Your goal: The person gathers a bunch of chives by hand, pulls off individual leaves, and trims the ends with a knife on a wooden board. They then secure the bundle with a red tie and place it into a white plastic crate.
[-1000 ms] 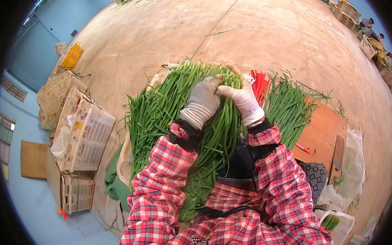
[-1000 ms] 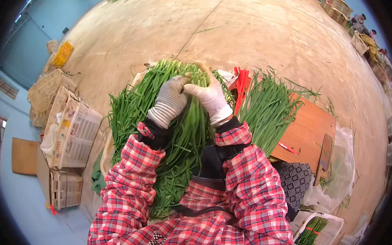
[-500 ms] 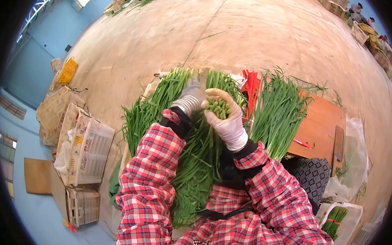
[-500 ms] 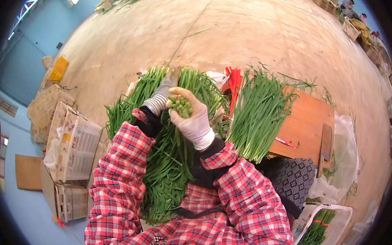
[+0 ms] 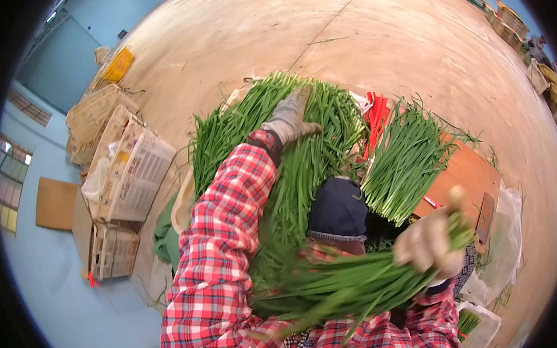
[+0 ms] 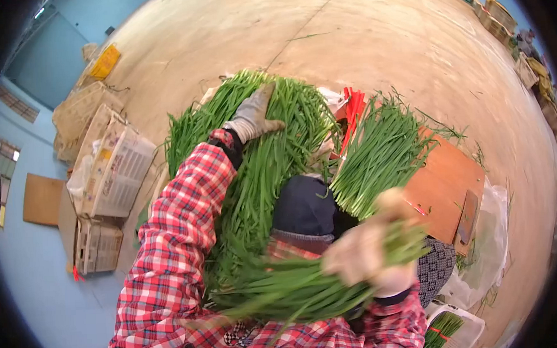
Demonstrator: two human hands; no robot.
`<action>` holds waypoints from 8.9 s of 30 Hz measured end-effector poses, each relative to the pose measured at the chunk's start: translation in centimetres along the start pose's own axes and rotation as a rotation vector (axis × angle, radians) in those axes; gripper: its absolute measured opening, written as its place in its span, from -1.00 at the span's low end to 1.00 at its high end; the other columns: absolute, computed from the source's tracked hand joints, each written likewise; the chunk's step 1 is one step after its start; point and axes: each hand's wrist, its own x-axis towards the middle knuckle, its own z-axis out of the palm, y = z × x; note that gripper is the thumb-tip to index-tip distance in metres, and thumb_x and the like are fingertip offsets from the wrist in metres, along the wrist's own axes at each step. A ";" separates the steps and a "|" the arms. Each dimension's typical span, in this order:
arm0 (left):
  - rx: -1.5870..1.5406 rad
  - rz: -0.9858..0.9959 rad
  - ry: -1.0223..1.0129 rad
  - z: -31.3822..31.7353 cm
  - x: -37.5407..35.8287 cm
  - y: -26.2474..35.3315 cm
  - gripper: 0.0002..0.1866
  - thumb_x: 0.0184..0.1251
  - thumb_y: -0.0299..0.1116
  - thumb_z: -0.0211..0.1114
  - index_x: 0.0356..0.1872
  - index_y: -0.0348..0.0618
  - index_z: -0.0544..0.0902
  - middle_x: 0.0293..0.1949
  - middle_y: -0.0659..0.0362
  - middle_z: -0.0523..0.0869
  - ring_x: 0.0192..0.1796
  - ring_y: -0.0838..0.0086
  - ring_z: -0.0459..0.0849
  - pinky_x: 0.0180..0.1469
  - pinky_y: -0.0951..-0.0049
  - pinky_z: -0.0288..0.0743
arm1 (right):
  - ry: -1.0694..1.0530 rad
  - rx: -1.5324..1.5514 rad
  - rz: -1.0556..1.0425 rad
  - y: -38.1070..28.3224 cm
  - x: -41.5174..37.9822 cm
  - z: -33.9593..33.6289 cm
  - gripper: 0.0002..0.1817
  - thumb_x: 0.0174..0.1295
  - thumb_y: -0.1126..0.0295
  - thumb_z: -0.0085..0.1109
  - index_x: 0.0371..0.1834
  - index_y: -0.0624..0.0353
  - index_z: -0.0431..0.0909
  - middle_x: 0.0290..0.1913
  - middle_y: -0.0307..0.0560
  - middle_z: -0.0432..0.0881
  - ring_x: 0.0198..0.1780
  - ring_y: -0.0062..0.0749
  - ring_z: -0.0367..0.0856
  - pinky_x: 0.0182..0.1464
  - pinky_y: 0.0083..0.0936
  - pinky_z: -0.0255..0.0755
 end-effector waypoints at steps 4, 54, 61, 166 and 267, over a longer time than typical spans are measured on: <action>-0.252 -0.070 0.184 -1.8 -1.4 0.0 -0.07 0.12 0.06 0.37 0.46 -0.12 0.18 0.41 -0.14 0.29 0.45 0.05 0.26 0.46 0.25 0.14 | 0.345 -0.336 -0.167 -10.2 -6.1 0.9 -0.13 0.27 0.55 0.13 0.56 0.23 -0.19 -0.44 -0.43 0.31 -0.45 -0.72 0.25 -0.27 -0.59 0.21; -2.233 0.237 -0.784 0.4 -13.4 31.6 -0.57 0.26 -0.22 0.31 0.07 -0.25 0.55 -0.24 0.03 0.74 -0.28 0.39 0.75 -0.24 0.48 0.68 | 0.715 -1.877 0.041 -8.7 -16.7 10.4 -0.26 0.06 0.39 0.23 0.38 0.29 0.26 0.15 0.07 0.52 0.20 -0.17 0.49 0.29 -0.25 0.26; -1.361 0.693 -0.202 0.7 -10.9 38.9 -0.33 0.09 -0.33 0.45 0.24 -0.22 0.37 0.00 -0.01 0.63 0.04 0.17 0.66 0.03 0.33 0.59 | 0.825 -1.332 0.150 -15.5 -13.5 3.7 -0.13 0.07 0.43 0.34 0.46 0.17 0.08 0.17 0.05 0.50 0.17 -0.32 0.50 0.06 -0.44 0.48; 0.031 0.744 -0.194 9.6 2.3 55.7 -0.49 0.22 -0.38 0.26 0.23 0.13 0.44 -0.28 -0.02 0.69 -0.26 0.03 0.71 -0.23 0.09 0.59 | 1.668 -2.168 0.904 -26.2 -39.0 -14.0 -0.10 -0.04 0.24 0.47 0.40 -0.02 0.16 0.18 0.12 0.40 -0.01 0.02 0.61 -0.10 -0.14 0.56; -1.849 -0.140 -0.813 22.7 6.8 62.9 -0.73 0.21 -0.24 0.32 -0.18 -0.18 0.59 -0.35 0.12 0.68 -0.28 0.24 0.70 -0.16 0.25 0.63 | 1.881 -1.554 -0.363 -27.8 -40.8 -7.2 -0.47 0.27 0.55 0.06 0.34 0.28 0.28 -0.49 -0.28 0.38 -0.58 -0.63 0.35 -0.50 -0.64 0.32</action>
